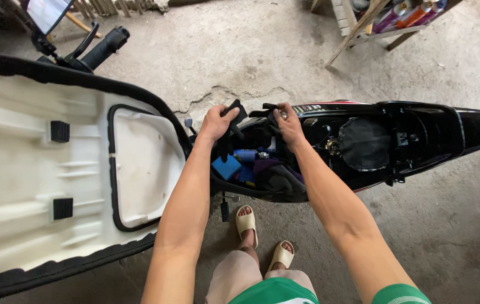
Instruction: The person wipes the motorcycle's handlebars, dashboard, and side mirror with a purple cloth. They open the seat compartment, retrieve a black bag, hang it on the handlebars, and continue wiping the front and side panels of the motorcycle.
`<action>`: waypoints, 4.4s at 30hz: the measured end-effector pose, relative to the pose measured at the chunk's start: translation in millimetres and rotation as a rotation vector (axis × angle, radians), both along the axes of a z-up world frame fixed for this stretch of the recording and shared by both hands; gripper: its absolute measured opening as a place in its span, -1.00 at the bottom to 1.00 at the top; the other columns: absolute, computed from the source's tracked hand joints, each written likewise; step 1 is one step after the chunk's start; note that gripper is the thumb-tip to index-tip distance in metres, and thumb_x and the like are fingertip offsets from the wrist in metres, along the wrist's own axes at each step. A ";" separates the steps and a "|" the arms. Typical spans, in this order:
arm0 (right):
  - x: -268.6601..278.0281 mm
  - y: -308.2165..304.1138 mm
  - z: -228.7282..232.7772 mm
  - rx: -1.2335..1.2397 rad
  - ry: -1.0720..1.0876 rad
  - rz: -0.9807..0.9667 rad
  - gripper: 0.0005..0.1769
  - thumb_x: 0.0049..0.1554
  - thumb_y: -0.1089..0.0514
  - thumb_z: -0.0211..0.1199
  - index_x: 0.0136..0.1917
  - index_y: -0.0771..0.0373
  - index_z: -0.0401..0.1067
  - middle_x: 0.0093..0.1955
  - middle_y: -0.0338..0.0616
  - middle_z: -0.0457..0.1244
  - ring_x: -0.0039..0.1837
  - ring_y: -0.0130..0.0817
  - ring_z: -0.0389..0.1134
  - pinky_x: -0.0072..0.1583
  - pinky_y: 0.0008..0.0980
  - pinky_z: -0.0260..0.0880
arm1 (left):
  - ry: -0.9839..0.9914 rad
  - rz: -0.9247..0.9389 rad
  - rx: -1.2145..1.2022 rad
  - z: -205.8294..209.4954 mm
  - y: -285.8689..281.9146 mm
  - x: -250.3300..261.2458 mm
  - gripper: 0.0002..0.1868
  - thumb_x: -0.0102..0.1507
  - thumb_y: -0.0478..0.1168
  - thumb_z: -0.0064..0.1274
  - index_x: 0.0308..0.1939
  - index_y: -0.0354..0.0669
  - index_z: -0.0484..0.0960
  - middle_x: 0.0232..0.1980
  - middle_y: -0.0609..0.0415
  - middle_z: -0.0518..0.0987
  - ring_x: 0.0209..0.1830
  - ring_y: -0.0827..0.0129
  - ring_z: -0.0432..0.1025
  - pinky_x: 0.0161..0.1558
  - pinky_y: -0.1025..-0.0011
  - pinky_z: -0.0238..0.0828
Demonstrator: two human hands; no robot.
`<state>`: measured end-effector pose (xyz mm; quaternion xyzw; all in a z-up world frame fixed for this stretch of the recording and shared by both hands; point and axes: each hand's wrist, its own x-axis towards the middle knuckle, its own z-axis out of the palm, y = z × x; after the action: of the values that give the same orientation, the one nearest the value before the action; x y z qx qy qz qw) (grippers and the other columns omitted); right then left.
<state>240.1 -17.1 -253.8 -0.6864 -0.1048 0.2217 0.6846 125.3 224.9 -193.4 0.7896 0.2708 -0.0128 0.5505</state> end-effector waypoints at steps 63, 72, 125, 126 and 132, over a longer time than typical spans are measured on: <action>-52.3 53.0 -37.3 -1.383 -0.347 0.896 -0.66 0.04 0.09 0.34 0.11 0.08 0.59 0.17 0.04 0.39 0.25 0.04 0.42 0.21 -0.06 0.47 | -0.390 0.018 -0.296 -3.3 -3.6 -8.0 -0.69 0.28 -0.16 0.19 -0.48 -0.24 0.50 -0.51 0.33 0.29 -0.48 0.63 0.14 -0.43 0.48 0.11; -15.9 25.9 -88.5 -1.026 -0.415 0.856 -0.77 0.11 0.13 0.25 0.03 0.22 0.52 -0.01 0.12 0.42 0.11 0.05 0.46 0.13 -0.08 0.47 | -0.380 0.036 -0.353 -6.7 -2.0 -7.8 -0.69 0.27 -0.15 0.18 -0.50 -0.22 0.51 -0.50 0.37 0.31 -0.47 0.65 0.14 -0.43 0.52 0.11; -42.3 -163.0 68.1 -0.035 0.191 -0.022 -0.41 -0.01 0.47 0.25 0.29 0.22 0.37 0.10 -0.13 0.27 0.05 -0.41 0.29 0.06 -0.42 0.32 | 0.122 -0.120 0.530 -34.0 -168.3 -46.0 -0.45 0.11 0.01 0.29 0.18 0.11 0.60 0.20 -0.01 0.54 0.25 -0.05 0.37 0.21 0.07 0.37; -42.3 -170.0 59.8 -0.094 0.174 -0.061 -0.39 0.00 0.48 0.27 0.31 0.20 0.37 0.07 -0.08 0.24 -0.03 -0.37 0.26 -0.04 -0.39 0.30 | 0.172 -0.132 0.548 -35.2 -172.9 -44.6 -0.48 0.11 0.02 0.28 0.15 0.16 0.62 0.18 0.02 0.54 0.26 -0.01 0.36 0.20 0.07 0.37; -32.8 -208.5 42.3 0.158 0.238 -0.338 -0.56 0.06 0.42 0.30 0.20 0.26 0.33 0.04 -0.10 0.32 -0.02 -0.32 0.45 -0.07 -0.34 0.54 | -0.014 -0.031 0.590 -35.8 -192.6 -23.3 -0.78 0.30 0.02 0.15 -0.11 0.05 0.73 0.09 0.00 0.57 0.25 0.04 0.40 0.20 0.10 0.41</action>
<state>207.3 -225.6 -211.5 -0.6072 0.0762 0.1746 0.7714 102.0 32.3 -229.2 0.9196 0.2470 0.0638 0.2988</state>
